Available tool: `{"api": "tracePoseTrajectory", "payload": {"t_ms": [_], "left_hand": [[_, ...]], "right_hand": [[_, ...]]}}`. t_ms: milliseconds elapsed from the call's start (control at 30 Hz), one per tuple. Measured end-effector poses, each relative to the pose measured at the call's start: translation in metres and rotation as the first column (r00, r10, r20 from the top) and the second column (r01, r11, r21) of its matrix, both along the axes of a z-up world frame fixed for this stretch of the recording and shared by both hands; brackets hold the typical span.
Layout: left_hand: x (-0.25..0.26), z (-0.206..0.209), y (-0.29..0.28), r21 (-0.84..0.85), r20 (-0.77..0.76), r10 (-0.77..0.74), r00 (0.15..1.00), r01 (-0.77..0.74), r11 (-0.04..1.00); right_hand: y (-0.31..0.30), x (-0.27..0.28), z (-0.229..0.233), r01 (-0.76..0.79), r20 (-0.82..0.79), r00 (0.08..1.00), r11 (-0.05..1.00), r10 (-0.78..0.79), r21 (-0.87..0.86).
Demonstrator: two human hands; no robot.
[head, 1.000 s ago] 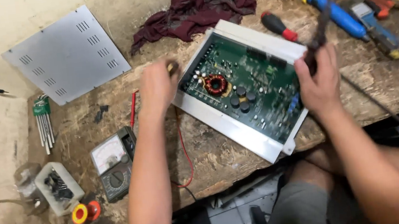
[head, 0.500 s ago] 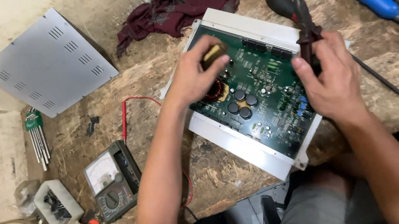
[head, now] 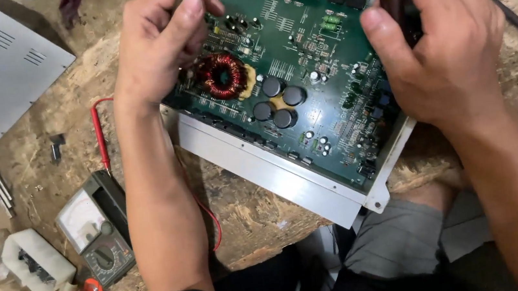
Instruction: The person works on a circuit board inside a metal casing, using pliers to cut and remove wires from components. They also use a multimeter to test connections on the board.
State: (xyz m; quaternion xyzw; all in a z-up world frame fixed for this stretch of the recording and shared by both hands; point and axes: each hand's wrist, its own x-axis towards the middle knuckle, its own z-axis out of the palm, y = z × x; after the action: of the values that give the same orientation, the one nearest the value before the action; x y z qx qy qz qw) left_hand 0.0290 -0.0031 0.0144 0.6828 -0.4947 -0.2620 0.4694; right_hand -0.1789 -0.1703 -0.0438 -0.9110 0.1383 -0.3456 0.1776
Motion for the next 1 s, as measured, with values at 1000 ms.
{"api": "tracePoseTrajectory", "payload": {"t_ms": [1000], "left_hand": [[-0.004, 0.002, -0.009, 0.196, 0.090, -0.033, 0.995, 0.014, 0.981]], "right_hand": [[0.002, 0.004, 0.006, -0.022, 0.045, 0.999, 0.999, 0.020, 0.044]]}}
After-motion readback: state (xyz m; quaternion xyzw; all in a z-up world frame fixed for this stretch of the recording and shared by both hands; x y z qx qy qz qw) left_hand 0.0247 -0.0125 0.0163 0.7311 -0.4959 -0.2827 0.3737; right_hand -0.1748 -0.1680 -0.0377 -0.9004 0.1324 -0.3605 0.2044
